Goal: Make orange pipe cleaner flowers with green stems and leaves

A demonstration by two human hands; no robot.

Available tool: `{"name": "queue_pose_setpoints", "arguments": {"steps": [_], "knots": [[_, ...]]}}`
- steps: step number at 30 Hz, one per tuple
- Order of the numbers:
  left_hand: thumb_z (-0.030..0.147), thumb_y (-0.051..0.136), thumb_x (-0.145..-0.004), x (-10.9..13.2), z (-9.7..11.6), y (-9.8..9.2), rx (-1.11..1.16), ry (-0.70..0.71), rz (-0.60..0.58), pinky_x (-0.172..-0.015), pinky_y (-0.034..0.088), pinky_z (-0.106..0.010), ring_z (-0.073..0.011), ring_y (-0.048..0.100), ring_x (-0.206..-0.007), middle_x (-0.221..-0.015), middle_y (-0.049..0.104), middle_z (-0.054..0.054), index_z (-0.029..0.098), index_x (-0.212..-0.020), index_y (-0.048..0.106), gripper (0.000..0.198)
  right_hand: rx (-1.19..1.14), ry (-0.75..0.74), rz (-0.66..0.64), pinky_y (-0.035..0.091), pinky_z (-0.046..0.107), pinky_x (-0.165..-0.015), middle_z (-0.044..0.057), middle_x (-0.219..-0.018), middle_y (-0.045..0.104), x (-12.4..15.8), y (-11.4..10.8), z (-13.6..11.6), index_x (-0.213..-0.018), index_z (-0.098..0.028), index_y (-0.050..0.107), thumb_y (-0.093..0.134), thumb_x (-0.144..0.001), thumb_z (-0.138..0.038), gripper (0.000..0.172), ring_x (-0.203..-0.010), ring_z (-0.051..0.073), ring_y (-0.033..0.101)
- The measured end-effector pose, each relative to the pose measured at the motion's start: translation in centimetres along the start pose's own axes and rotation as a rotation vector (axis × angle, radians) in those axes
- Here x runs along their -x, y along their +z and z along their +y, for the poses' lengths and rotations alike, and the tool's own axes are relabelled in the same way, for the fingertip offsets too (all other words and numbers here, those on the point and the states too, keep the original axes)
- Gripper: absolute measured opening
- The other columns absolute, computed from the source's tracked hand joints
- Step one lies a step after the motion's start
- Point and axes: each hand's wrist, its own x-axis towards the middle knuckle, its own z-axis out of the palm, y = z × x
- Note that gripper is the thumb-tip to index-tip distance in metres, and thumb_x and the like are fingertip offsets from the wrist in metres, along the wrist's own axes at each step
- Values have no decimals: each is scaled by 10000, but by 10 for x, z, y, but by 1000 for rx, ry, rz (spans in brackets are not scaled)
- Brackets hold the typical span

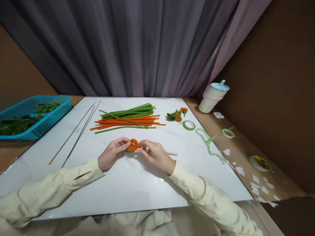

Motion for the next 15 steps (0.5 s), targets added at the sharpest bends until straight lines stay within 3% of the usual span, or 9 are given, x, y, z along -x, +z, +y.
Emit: {"name": "queue_pose_setpoints", "arguments": {"steps": [9, 15], "knots": [[370, 717, -666, 0, -2, 0, -186, 125, 44, -725, 472, -252, -132, 601, -734, -762, 650, -12, 146, -761, 612, 264, 111, -154, 27, 509, 245, -584, 71, -817, 679, 4, 7, 5, -933, -171, 554, 436, -889, -169, 126, -650, 142, 631], [375, 662, -724, 1, -4, -2, -322, 206, 49, -728, 492, -265, -162, 624, -772, -823, 689, -37, 152, -802, 660, 236, 4, -73, -8, 516, 231, -568, 44, -750, 675, 2, 0, 7, -911, -175, 561, 438, -880, -165, 128, -609, 127, 633]]}}
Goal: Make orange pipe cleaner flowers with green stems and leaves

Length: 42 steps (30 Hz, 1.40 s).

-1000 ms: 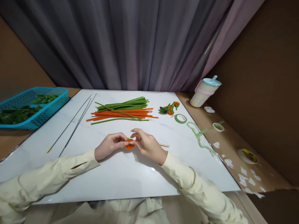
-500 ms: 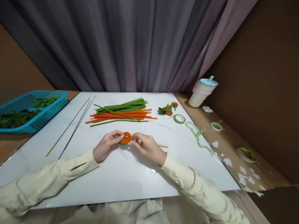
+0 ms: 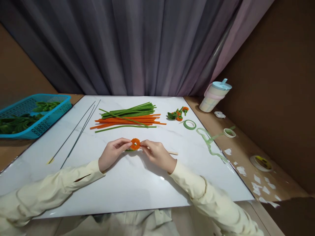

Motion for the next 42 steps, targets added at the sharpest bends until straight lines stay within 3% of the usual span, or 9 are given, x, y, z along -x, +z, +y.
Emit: {"name": "queue_pose_setpoints", "arguments": {"steps": [5, 10, 22, 32, 42], "knots": [[319, 582, -805, 2, 6, -7, -221, 203, -4, -733, 475, -248, -163, 619, -813, -872, 692, -45, 161, -838, 675, 186, -197, 142, -48, 509, 195, -475, 9, -668, 649, -4, -10, 0, -865, -172, 580, 501, -867, -244, 108, -508, 98, 594], [248, 588, -811, 2, 12, -10, -370, 380, 7, -711, 464, -238, -140, 600, -747, -844, 688, -37, 162, -841, 657, 114, -199, 125, -56, 521, 197, -506, 23, -683, 659, -4, -12, 0, -862, -167, 590, 503, -869, -264, 131, -543, 103, 607], [183, 573, -829, 6, 1, -7, -439, 566, 58, -683, 480, -234, -134, 612, -720, -818, 685, -50, 156, -859, 654, 91, -126, 58, -30, 492, 178, -512, 28, -690, 674, -2, -7, 2, -871, -156, 590, 502, -867, -193, 95, -577, 104, 631], [145, 572, -818, 5, 1, -6, -402, 526, 18, -638, 476, -211, -110, 586, -669, -778, 659, -28, 156, -814, 617, 46, -137, 58, -45, 504, 194, -551, 30, -725, 675, -2, -6, 1, -878, -166, 589, 494, -871, -188, 98, -608, 109, 635], [78, 494, -850, 3, -6, -9, -507, 835, -9, -626, 455, -252, -126, 531, -675, -733, 601, -35, 160, -832, 547, 100, -180, 59, -65, 511, 205, -566, 38, -743, 667, -1, -4, -4, -878, -159, 606, 499, -872, -191, 111, -608, 109, 621]]}}
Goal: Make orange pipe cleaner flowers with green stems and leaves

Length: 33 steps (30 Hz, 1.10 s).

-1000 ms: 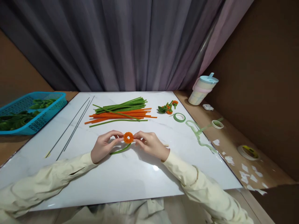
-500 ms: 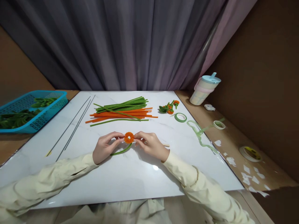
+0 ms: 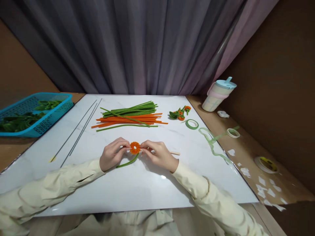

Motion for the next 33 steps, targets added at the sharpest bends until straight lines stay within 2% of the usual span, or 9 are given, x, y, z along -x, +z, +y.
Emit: {"name": "queue_pose_setpoints", "arguments": {"steps": [10, 23, 33], "knots": [[49, 488, -848, 0, 0, 1, -7, 56, 66, -650, 466, -264, -132, 533, -709, -755, 595, -31, 172, -887, 526, 134, 29, 22, 88, 517, 206, -596, 28, -842, 673, -1, 0, -1, -887, -179, 597, 569, -841, -235, 78, -684, 108, 607], [41, 473, -846, 2, 0, 1, 0, 79, 37, -658, 474, -278, -139, 537, -726, -785, 600, -43, 173, -919, 527, 160, 121, -41, 41, 503, 219, -600, 51, -825, 692, 0, 0, -1, -898, -176, 623, 502, -880, -233, 135, -682, 128, 633], [39, 453, -855, 1, -7, 1, -27, 67, -20, -718, 481, -300, -156, 549, -803, -859, 605, -68, 166, -986, 518, 194, 222, -148, 118, 498, 240, -619, 59, -773, 670, 0, 2, 1, -886, -182, 604, 467, -901, -216, 141, -671, 140, 618]]}}
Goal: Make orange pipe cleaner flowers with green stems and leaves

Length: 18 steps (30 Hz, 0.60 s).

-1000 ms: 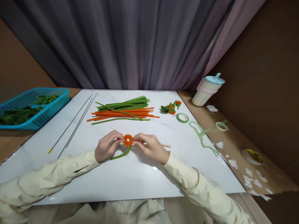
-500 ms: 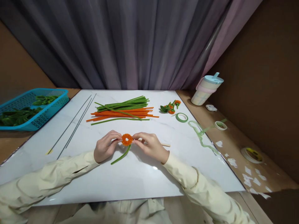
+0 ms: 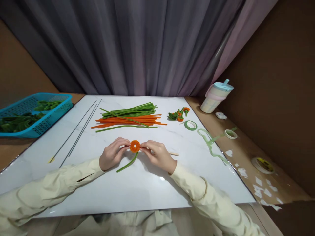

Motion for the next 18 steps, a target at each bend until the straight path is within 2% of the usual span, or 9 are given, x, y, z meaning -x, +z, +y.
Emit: {"name": "queue_pose_setpoints", "arguments": {"steps": [9, 13, 18], "knots": [[68, 422, -869, -1, -3, -1, 6, 22, -89, -692, 487, -299, -158, 549, -776, -852, 608, -76, 158, -979, 510, 168, 2, -121, -7, 493, 292, -651, 80, -797, 657, -1, 0, 7, -854, -192, 589, 387, -908, -158, 212, -735, 165, 592], [65, 412, -868, 0, -3, -2, 30, 57, -133, -705, 488, -314, -165, 549, -785, -862, 609, -82, 155, -1010, 510, 195, 50, -161, 48, 485, 305, -614, 73, -742, 653, 2, 3, 9, -809, -199, 588, 331, -885, -109, 283, -693, 171, 581], [61, 428, -860, 1, -4, -2, 21, 66, -147, -714, 490, -325, -171, 551, -798, -876, 616, -92, 144, -1017, 512, 197, 91, -166, 109, 469, 298, -567, 73, -717, 642, 4, 6, 7, -787, -195, 584, 336, -839, -52, 291, -636, 166, 545]]}}
